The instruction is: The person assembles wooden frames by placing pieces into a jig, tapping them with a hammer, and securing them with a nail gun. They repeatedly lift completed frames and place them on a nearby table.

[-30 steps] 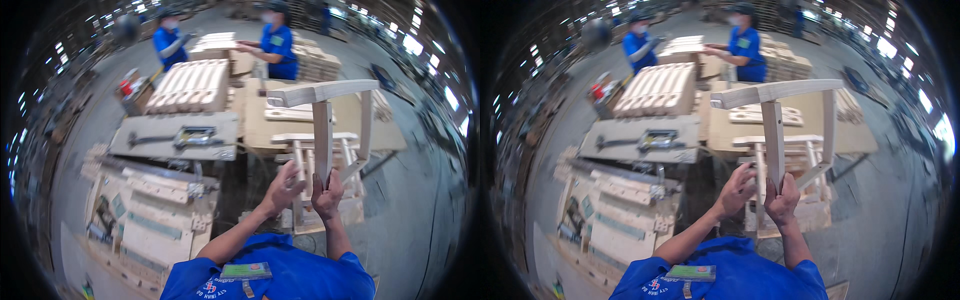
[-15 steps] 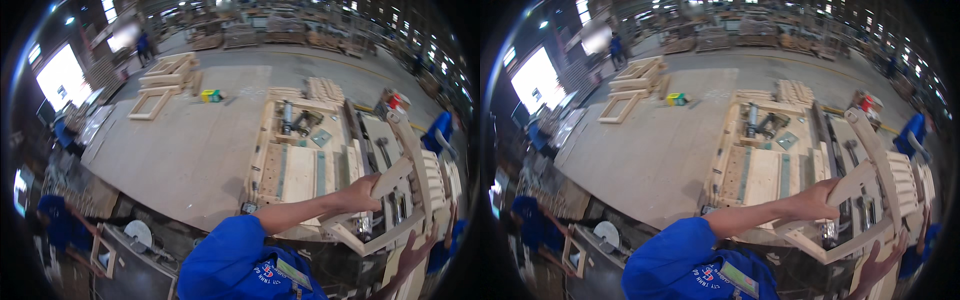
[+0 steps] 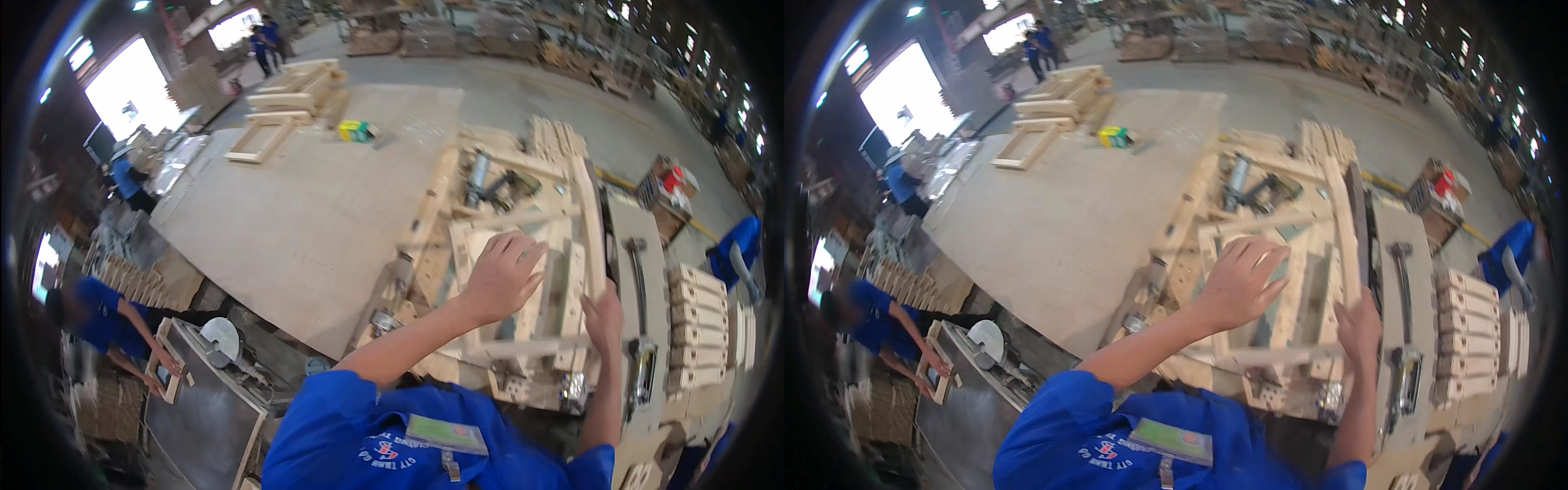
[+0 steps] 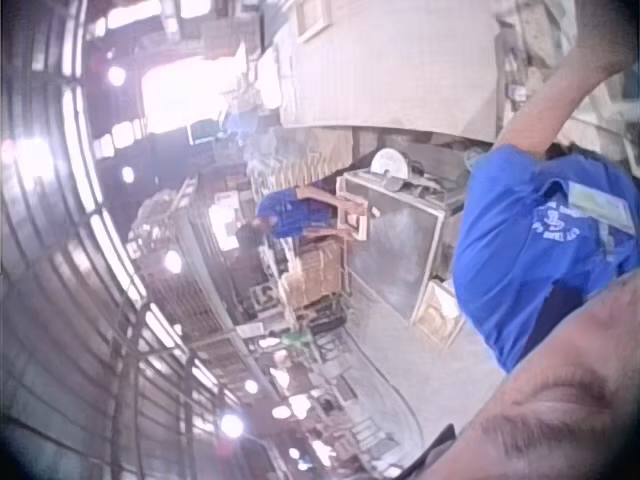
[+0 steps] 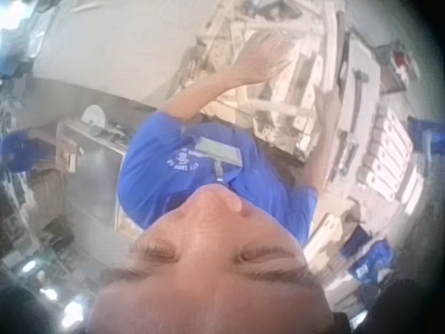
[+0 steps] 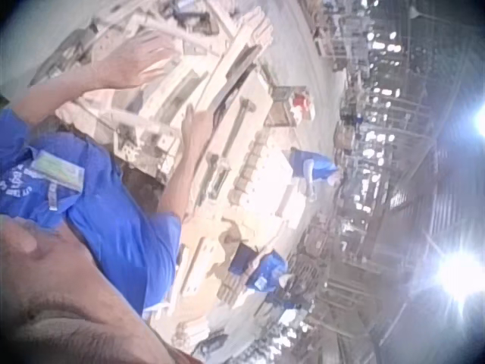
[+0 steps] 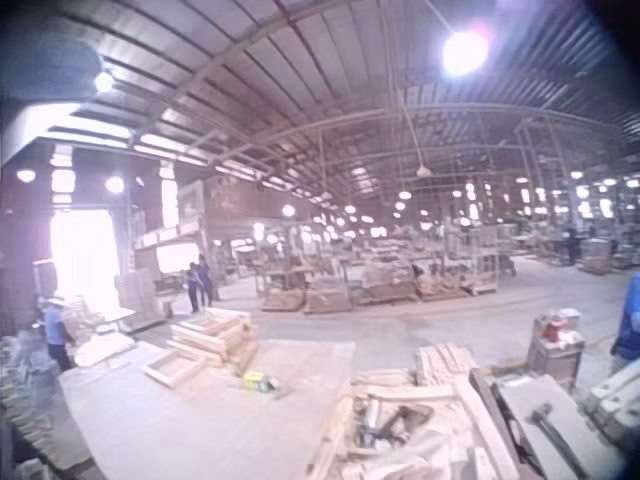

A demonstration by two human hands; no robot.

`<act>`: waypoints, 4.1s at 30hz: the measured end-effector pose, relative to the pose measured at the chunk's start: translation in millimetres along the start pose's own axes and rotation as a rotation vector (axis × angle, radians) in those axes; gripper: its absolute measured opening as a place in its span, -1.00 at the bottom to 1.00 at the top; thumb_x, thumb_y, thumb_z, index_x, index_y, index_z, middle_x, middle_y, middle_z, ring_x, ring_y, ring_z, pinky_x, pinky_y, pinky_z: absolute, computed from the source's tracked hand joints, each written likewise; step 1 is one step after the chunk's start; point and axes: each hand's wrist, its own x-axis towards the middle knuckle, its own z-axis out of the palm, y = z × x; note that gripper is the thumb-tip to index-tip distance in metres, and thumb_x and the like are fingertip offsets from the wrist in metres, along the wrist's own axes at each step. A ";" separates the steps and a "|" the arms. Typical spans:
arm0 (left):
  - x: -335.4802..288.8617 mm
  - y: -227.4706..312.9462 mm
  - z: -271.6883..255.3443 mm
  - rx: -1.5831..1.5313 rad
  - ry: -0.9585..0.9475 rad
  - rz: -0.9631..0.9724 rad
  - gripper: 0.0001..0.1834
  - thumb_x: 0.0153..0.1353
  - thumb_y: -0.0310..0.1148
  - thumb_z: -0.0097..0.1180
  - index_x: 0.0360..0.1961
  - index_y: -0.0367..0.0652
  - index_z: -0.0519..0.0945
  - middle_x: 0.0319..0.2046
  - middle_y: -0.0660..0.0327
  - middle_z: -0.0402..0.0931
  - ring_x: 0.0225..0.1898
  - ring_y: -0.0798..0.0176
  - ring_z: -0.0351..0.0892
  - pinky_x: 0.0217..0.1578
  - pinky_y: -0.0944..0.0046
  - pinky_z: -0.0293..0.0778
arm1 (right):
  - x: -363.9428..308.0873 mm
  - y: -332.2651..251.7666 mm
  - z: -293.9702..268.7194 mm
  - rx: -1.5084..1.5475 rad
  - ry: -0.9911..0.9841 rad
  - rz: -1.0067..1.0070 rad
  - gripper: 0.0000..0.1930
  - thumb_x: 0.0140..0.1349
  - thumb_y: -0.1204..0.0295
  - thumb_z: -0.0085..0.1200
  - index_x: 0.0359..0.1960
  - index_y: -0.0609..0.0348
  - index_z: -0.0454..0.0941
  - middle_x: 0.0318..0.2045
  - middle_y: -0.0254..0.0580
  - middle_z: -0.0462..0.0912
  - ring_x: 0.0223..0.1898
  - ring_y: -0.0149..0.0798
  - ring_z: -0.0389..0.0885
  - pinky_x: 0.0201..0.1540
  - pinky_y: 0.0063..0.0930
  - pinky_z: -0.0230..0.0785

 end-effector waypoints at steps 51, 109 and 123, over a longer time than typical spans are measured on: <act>-202.4 -94.5 -13.8 -0.011 -0.285 -0.147 -0.72 0.22 -0.52 0.35 -0.02 -0.23 0.71 0.01 -0.04 0.65 0.18 -0.20 0.62 0.29 -0.19 0.51 | -78.3 -44.7 222.7 -0.295 -0.170 -0.363 -0.42 0.16 0.32 0.30 0.19 0.37 0.53 -0.04 0.02 0.58 0.09 0.02 0.54 0.31 -0.01 0.31; -130.2 -76.9 169.7 -0.019 -0.769 -0.903 -0.58 0.46 -0.04 0.06 0.04 -0.13 0.72 -0.06 0.00 0.74 0.03 -0.12 0.73 0.11 -0.16 0.59 | 185.6 232.8 -5.7 -0.121 0.196 0.575 -0.61 0.51 0.09 0.14 0.01 0.22 0.65 -0.44 -0.12 0.65 -0.41 -0.08 0.71 -0.30 -0.12 0.57; -143.6 -82.8 160.6 -0.067 -0.681 -0.833 -0.60 0.45 -0.05 0.07 -0.08 -0.14 0.76 -0.14 -0.04 0.76 -0.06 -0.17 0.76 0.02 -0.16 0.61 | -36.4 -106.0 -83.6 0.759 0.554 -0.075 -0.59 0.69 0.04 -0.10 0.11 0.20 0.40 -0.48 -0.37 0.41 -0.65 -0.53 0.26 -0.68 -0.58 0.16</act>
